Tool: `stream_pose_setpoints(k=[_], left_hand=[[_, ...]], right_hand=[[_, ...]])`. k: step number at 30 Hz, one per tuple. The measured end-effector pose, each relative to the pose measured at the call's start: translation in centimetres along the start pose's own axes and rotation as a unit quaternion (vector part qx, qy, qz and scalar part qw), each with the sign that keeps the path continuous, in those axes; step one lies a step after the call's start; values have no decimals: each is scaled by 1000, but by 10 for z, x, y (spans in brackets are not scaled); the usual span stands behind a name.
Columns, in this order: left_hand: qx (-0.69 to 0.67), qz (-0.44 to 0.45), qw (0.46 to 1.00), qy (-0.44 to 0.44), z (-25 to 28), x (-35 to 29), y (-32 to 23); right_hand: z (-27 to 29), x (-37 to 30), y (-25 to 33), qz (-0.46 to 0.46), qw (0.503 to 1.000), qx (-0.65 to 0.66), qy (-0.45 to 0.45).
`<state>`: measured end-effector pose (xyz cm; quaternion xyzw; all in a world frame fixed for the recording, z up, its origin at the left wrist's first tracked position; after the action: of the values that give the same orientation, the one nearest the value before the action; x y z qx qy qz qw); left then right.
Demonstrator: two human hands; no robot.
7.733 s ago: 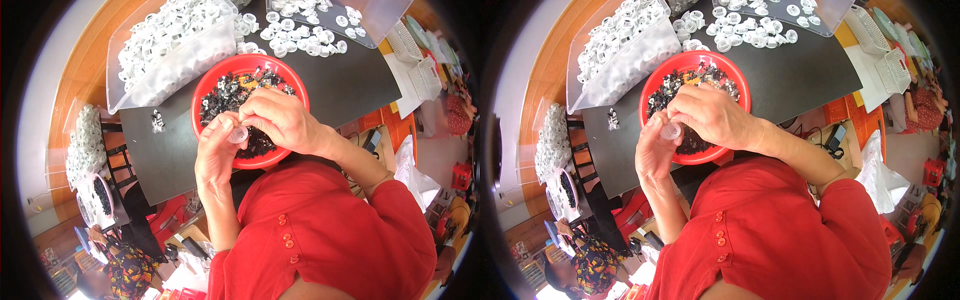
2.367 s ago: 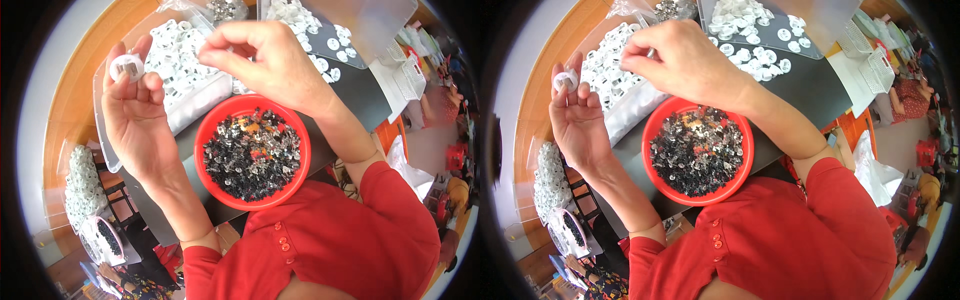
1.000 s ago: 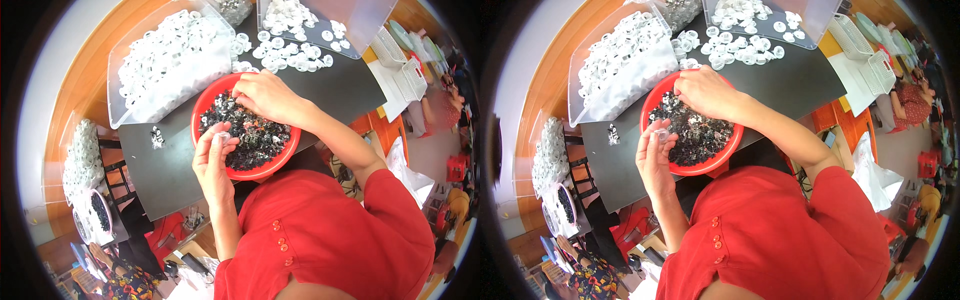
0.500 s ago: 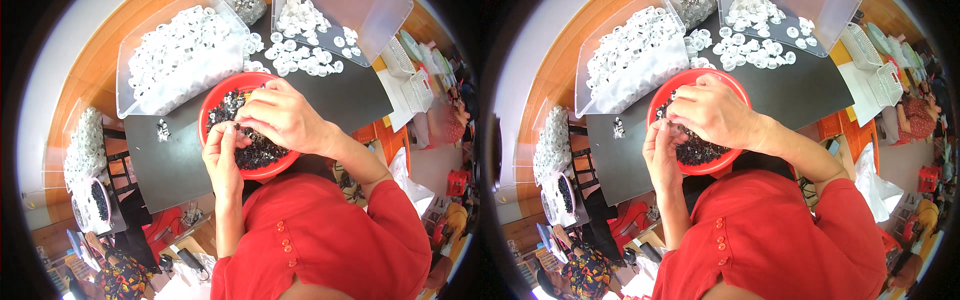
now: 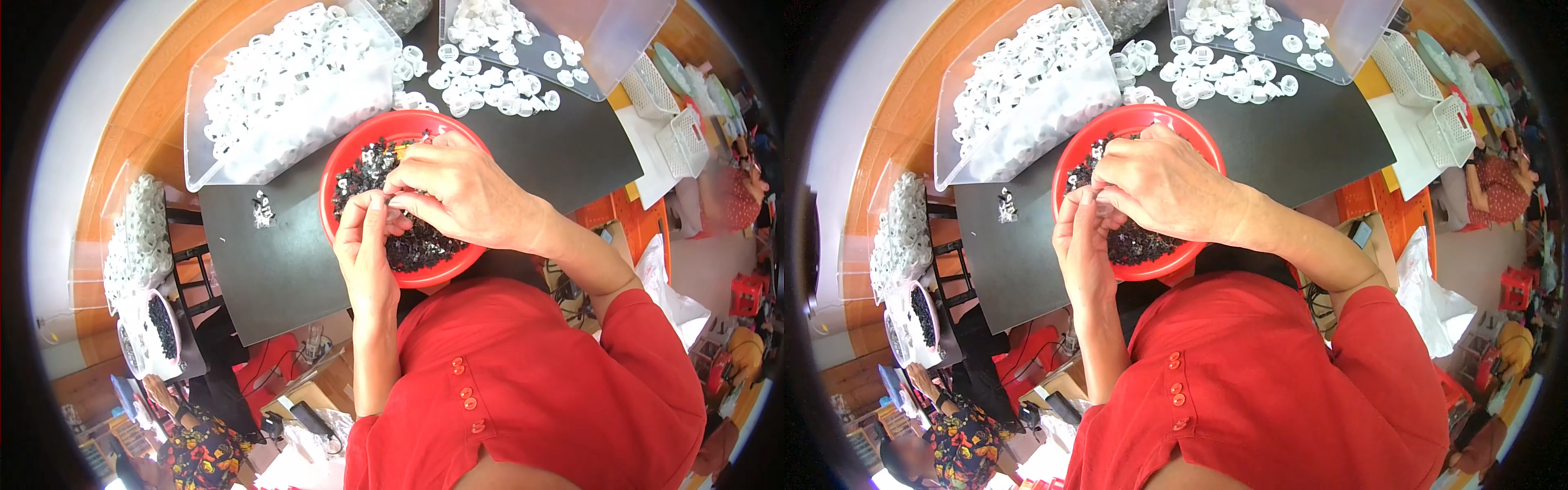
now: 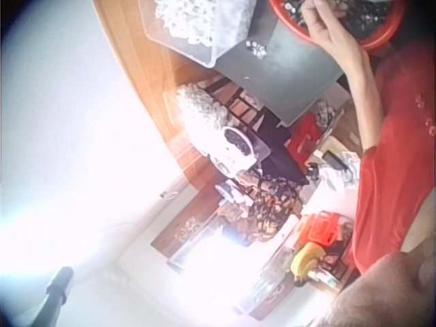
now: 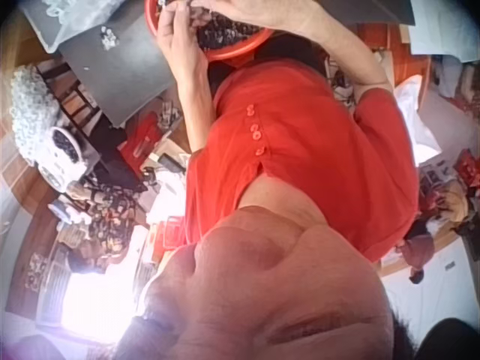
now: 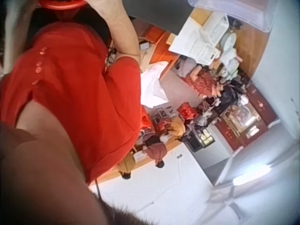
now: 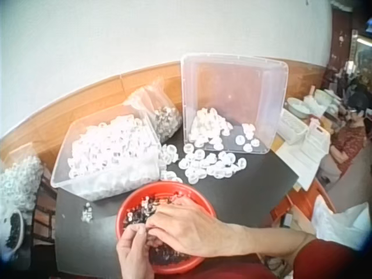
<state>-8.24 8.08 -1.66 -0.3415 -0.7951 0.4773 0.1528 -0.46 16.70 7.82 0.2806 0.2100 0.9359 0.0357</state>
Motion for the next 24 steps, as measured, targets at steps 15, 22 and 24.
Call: stream_pose_setpoints(k=[15,22,24], left_hand=[[2,-23,1000,1,1,-1,-6],[10,-6,1000,11,-3,1,-8],[28,-11,999,30,-1,0,-10]], right_hand=[[7,2,1,-18,998,57,-37],[10,10,-14,-40,989,139,-18],[8,14,1,42,993,111,20]])
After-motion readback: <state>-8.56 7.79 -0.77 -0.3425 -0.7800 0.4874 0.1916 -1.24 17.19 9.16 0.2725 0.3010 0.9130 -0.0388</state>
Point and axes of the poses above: each hand's wrist, its own x-axis towards the middle knuckle, its own z-axis out of the back of the hand, y = z × x, the point moved 10 cm from there along x, towards the middle knuckle, and after that the axes turned 8 degrees about -x, right-handed, at the moved point
